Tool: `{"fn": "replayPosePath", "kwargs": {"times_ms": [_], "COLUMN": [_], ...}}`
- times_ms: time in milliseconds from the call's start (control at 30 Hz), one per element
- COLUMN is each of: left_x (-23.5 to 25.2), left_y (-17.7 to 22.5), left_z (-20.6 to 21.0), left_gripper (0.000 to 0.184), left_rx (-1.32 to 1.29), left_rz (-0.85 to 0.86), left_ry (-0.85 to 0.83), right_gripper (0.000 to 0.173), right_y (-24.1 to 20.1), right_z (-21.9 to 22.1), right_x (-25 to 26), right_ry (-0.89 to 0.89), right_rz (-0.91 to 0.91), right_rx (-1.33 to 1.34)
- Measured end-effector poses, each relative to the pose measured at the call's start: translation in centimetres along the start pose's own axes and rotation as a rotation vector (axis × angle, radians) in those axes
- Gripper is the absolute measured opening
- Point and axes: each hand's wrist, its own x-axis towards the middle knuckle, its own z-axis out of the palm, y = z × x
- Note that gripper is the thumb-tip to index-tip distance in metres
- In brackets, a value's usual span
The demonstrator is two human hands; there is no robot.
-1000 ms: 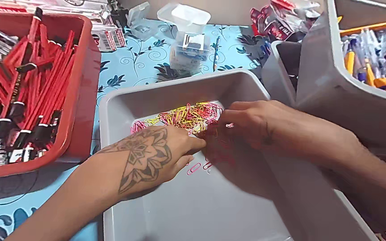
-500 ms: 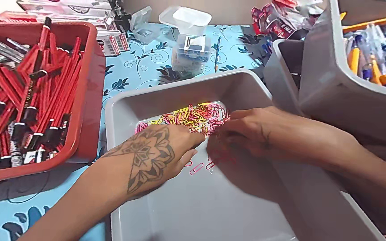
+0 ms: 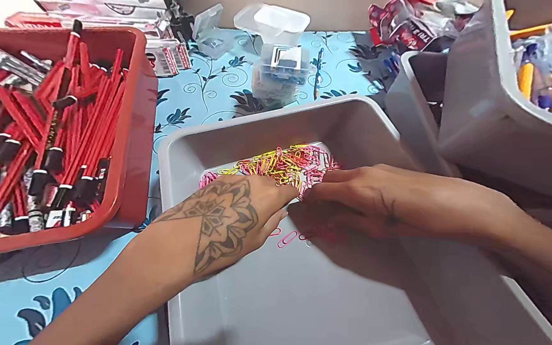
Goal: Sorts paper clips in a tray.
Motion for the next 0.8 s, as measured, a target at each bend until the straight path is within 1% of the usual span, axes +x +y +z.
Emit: {"fn": "replayPosePath", "kwargs": {"times_ms": [167, 233, 300, 367, 400, 600, 800], "left_x": [-0.01, 0.10, 0.16, 0.19, 0.21, 0.05, 0.03], "left_y": [0.04, 0.11, 0.16, 0.11, 0.07, 0.10, 0.09], "left_z": [-0.09, -0.19, -0.28, -0.21, -0.17, -0.09, -0.13], "left_gripper": [0.033, 0.033, 0.035, 0.035, 0.035, 0.035, 0.035], "left_rx": [-0.004, -0.002, 0.003, 0.007, 0.009, 0.016, 0.015], "left_rz": [-0.010, -0.023, -0.022, -0.016, -0.013, -0.024, -0.006], "left_ry": [-0.010, -0.025, -0.028, -0.028, -0.027, -0.015, -0.018], "right_gripper": [0.013, 0.014, 0.018, 0.025, 0.025, 0.013, 0.011], "right_y": [0.10, 0.21, 0.16, 0.08, 0.11, 0.32, 0.22], "right_z": [0.33, 0.35, 0.22, 0.24, 0.29, 0.54, 0.72], "right_x": [0.22, 0.16, 0.12, 0.11, 0.11, 0.07, 0.02], "right_ry": [0.030, 0.075, 0.094, 0.070, 0.058, 0.052, 0.047], "right_rz": [0.001, 0.002, 0.042, 0.073, 0.073, 0.004, -0.010], "right_rx": [-0.027, -0.041, -0.034, -0.024, -0.024, -0.010, -0.006]}}
